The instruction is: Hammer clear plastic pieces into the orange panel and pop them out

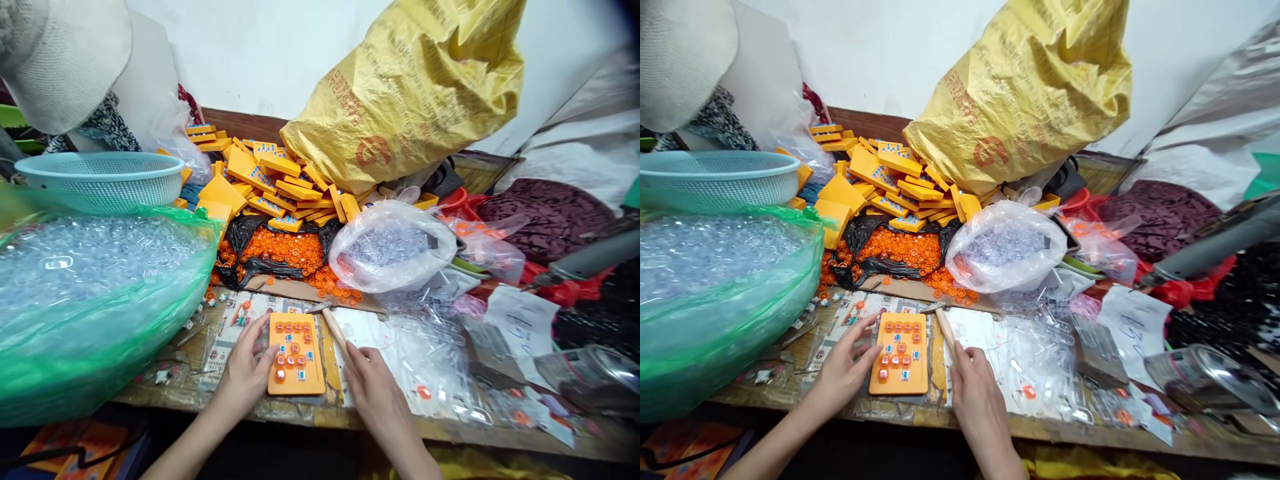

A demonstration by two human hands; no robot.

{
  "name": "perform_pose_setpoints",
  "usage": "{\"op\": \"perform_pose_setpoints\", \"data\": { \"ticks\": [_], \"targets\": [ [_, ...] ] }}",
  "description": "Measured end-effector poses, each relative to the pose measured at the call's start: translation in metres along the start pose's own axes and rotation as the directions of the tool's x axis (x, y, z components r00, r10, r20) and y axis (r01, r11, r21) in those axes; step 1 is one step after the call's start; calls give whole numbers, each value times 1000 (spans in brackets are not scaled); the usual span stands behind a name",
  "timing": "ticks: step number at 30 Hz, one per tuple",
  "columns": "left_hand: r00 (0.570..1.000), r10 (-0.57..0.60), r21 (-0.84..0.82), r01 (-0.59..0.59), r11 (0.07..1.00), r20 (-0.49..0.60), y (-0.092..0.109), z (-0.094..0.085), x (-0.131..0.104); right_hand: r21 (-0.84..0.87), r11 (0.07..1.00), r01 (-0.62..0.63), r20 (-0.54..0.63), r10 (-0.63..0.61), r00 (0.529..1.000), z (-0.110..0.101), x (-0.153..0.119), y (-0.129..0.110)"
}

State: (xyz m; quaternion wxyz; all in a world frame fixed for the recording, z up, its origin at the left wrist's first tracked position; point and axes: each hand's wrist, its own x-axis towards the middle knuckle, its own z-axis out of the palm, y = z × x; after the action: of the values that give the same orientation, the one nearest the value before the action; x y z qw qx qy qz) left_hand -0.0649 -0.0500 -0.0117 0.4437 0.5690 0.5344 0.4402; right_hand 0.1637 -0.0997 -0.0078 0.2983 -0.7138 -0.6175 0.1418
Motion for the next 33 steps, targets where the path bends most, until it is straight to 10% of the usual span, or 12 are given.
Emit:
{"op": "perform_pose_setpoints", "data": {
  "ticks": [4, 9, 14, 24, 33],
  "targets": [
    [932, -360, -324, 354, 877, 43, 17, 2, -13, -198, 965, 172, 9, -174, 985, 11, -3, -21],
    [828, -558, -520, 500, 692, 54, 38, 8, -4, -183, 966, 185, 23, -183, 983, 31, -15, -44],
    [785, -495, -620, 607, 497, 371, 42, 21, -5, -126, 966, 225, 60, -219, 974, 15, 1, -27],
    [696, -558, -704, 662, 256, 451, 47, 6, -21, -203, 940, 273, 215, -229, 949, -12, 64, 18],
    [736, -568, -763, 588, 269, 367, 45, 2, -33, -25, 998, 52, 121, -49, 991, -23, 58, 22]
  ]
}}
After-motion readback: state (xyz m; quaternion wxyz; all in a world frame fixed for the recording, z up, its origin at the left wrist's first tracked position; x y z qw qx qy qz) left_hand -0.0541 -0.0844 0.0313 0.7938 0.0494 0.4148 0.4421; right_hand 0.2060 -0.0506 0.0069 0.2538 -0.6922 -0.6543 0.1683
